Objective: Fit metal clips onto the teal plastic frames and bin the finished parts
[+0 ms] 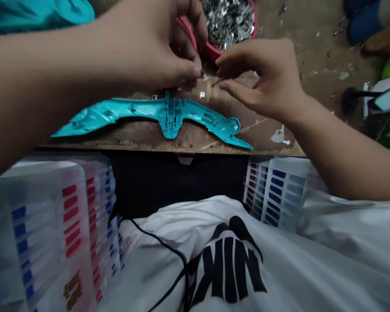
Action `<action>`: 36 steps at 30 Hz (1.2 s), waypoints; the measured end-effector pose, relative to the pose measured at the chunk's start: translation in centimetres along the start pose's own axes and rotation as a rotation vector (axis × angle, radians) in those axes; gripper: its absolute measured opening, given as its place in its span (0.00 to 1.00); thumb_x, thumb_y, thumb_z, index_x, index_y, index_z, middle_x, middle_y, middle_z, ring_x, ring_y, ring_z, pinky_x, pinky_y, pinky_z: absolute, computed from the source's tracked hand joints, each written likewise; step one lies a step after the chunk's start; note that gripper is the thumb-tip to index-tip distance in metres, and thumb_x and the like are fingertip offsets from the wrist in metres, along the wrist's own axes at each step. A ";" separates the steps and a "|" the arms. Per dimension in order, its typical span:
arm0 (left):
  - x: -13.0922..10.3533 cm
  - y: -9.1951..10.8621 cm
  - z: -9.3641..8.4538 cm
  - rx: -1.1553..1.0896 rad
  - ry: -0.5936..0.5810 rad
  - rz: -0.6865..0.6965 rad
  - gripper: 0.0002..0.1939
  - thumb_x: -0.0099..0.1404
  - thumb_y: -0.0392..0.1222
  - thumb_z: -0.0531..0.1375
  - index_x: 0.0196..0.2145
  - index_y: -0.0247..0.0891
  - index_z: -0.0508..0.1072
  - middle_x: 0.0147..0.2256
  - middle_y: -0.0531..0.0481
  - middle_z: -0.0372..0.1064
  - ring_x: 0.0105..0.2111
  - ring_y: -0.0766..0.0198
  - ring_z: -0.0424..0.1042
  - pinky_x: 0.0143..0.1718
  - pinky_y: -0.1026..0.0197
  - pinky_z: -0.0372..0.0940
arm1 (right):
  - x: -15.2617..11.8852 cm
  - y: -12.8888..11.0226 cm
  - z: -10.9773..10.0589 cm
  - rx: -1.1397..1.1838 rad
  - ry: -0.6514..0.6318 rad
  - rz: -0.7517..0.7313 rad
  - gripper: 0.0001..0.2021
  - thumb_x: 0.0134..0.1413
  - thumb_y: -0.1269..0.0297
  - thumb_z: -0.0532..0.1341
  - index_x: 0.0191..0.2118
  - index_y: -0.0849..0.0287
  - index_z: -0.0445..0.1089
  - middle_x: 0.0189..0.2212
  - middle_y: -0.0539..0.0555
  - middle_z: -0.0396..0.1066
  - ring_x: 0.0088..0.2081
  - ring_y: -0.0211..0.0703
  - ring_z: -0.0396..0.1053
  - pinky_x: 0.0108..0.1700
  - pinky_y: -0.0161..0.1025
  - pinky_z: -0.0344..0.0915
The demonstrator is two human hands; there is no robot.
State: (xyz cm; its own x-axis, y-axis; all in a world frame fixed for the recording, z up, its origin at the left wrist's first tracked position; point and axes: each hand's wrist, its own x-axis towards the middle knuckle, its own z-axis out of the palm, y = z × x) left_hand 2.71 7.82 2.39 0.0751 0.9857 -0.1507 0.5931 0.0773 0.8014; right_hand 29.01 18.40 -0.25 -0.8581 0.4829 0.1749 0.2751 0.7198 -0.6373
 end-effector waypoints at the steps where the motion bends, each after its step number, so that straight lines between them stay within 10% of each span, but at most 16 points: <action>1: -0.1 0.6 0.5 -0.079 0.010 -0.065 0.32 0.71 0.25 0.69 0.71 0.30 0.83 0.39 0.52 0.86 0.43 0.50 0.92 0.54 0.36 0.87 | 0.0 -0.3 0.1 0.011 0.039 -0.024 0.16 0.74 0.45 0.75 0.58 0.43 0.90 0.55 0.53 0.93 0.51 0.57 0.90 0.60 0.49 0.86; 9: -1.0 1.3 1.6 -0.347 -0.056 -0.164 0.13 0.80 0.27 0.67 0.59 0.32 0.84 0.39 0.47 0.89 0.43 0.53 0.93 0.57 0.42 0.88 | -0.9 -1.5 1.5 -0.188 0.049 -0.155 0.16 0.93 0.51 0.65 0.58 0.45 0.93 0.58 0.55 0.92 0.57 0.55 0.90 0.64 0.49 0.82; 13: -1.3 0.9 1.3 0.291 -0.136 0.066 0.13 0.82 0.33 0.69 0.57 0.36 0.92 0.47 0.43 0.92 0.59 0.37 0.92 0.67 0.30 0.82 | -0.5 -0.8 1.2 -0.101 0.041 -0.176 0.13 0.79 0.62 0.67 0.48 0.51 0.92 0.50 0.58 0.92 0.49 0.56 0.89 0.55 0.52 0.80; 17: -1.6 -0.1 2.2 0.867 -0.267 0.258 0.16 0.80 0.38 0.80 0.61 0.29 0.95 0.74 0.26 0.81 0.86 0.09 0.64 0.80 0.14 0.66 | -0.2 -0.1 1.5 -0.006 -0.071 0.115 0.03 0.61 0.59 0.71 0.36 0.46 0.84 0.35 0.51 0.88 0.37 0.55 0.81 0.48 0.52 0.80; 22: -1.0 -1.8 3.7 0.931 -0.363 0.326 0.19 0.81 0.42 0.84 0.64 0.36 0.94 0.81 0.34 0.77 0.89 0.23 0.64 0.82 0.26 0.70 | -0.2 1.1 2.9 0.049 -0.269 0.201 0.05 0.62 0.51 0.77 0.37 0.41 0.86 0.35 0.50 0.88 0.41 0.60 0.83 0.49 0.54 0.82; 31: 0.0 -1.1 3.7 0.859 -0.434 0.281 0.17 0.82 0.43 0.77 0.65 0.39 0.93 0.71 0.35 0.87 0.79 0.26 0.79 0.83 0.28 0.68 | -1.0 4.4 5.9 0.119 -0.239 0.170 0.07 0.61 0.46 0.80 0.36 0.38 0.87 0.39 0.55 0.88 0.45 0.64 0.83 0.53 0.60 0.81; 36: 0.3 -3.0 3.6 0.784 -0.373 0.336 0.11 0.80 0.44 0.73 0.56 0.44 0.94 0.63 0.39 0.90 0.72 0.31 0.82 0.82 0.29 0.66 | -0.7 3.6 4.2 0.095 -0.261 0.107 0.09 0.63 0.43 0.79 0.39 0.38 0.89 0.42 0.55 0.89 0.46 0.62 0.82 0.54 0.60 0.80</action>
State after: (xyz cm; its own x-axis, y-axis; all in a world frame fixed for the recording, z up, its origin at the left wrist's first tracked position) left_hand 3.89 7.37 -2.13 0.5134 0.8156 -0.2669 0.8553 -0.4609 0.2367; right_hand 28.76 18.60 -5.80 -0.9122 0.4002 -0.0884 0.3390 0.6156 -0.7114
